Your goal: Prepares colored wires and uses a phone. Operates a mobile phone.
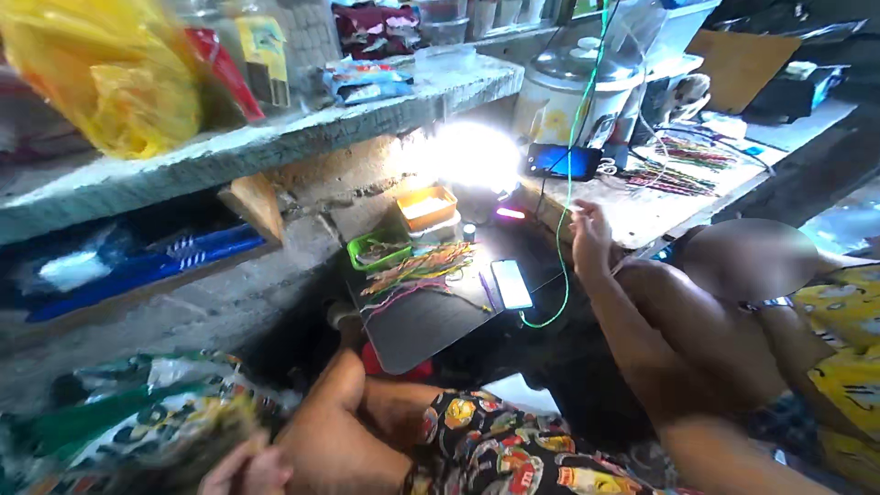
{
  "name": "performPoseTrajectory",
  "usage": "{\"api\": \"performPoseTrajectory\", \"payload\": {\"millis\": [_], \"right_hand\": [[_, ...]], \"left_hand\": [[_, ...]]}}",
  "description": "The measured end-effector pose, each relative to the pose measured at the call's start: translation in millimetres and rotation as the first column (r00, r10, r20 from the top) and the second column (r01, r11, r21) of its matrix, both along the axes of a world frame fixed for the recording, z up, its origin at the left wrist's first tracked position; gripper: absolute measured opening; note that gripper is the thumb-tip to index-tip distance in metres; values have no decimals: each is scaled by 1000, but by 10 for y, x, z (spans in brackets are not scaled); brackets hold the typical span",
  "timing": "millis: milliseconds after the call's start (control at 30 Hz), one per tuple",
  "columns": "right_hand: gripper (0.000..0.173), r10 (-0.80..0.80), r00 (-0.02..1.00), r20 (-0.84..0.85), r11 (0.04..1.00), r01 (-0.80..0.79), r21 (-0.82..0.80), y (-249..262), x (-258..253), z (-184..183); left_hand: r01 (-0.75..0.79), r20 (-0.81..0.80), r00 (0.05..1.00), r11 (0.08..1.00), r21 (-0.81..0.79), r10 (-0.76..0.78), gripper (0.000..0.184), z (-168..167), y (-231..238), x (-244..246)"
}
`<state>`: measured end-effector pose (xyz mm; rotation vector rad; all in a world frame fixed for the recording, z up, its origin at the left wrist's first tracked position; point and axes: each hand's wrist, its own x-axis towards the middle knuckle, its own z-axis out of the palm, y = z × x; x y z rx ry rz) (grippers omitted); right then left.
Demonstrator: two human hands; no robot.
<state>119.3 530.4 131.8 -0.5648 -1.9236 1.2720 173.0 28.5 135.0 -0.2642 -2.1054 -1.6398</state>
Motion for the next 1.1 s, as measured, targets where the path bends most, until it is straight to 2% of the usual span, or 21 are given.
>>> {"api": "performPoseTrajectory", "payload": {"millis": [33,100,167,233,267,333,400,533,600,700,767,867,933,967,1033,1100], "right_hand": [[43,129,992,8,991,-129,24,-291,48,-53],[33,394,918,44,915,-397,76,-824,118,-221],[29,671,733,108,726,-680,107,-1331,268,-180],[32,860,474,188,455,-880,136,-1671,426,13],[35,903,366,225,342,-929,142,-1792,503,122],[42,935,252,250,229,-966,118,-2005,671,294],[43,939,239,246,227,-971,77,-2164,856,415],[26,895,380,234,352,-923,153,-2272,1095,575],[23,876,411,253,385,-911,148,-2228,1167,586],[30,880,360,311,343,-933,108,-2092,1226,559],[31,875,349,336,341,-936,84,-2016,1229,524],[30,904,322,282,322,-946,51,-1913,1175,423],[27,932,306,196,310,-951,12,-1888,1165,363],[26,941,297,161,303,-953,-16,-1890,1179,355],[24,947,289,138,299,-953,-58,-1902,1241,390],[24,949,275,152,281,-959,-22,-1894,1316,432]], "left_hand": [[40,79,996,999,-26,-38,24,46,161,128],[106,206,975,989,-103,-83,28,80,449,295],[159,277,953,981,-114,-122,26,44,619,375],[200,306,936,978,-60,-173,25,15,648,441],[210,303,934,977,-34,-191,25,5,637,491],[211,301,933,977,-10,-198,23,7,609,620],[220,293,934,976,-11,-207,21,38,619,729],[301,267,921,953,-20,-285,22,88,739,797],[311,230,926,950,-17,-299,22,37,814,805],[319,160,933,946,48,-323,22,-24,887,778],[362,137,914,920,148,-381,19,-50,891,770],[526,45,824,792,310,-565,13,-114,866,781],[640,7,753,735,223,-658,16,-168,830,780],[657,34,746,744,121,-665,17,-172,819,781],[597,155,802,789,-149,-577,26,-135,829,792],[502,237,863,804,-318,-446,35,-109,885,789]]}}
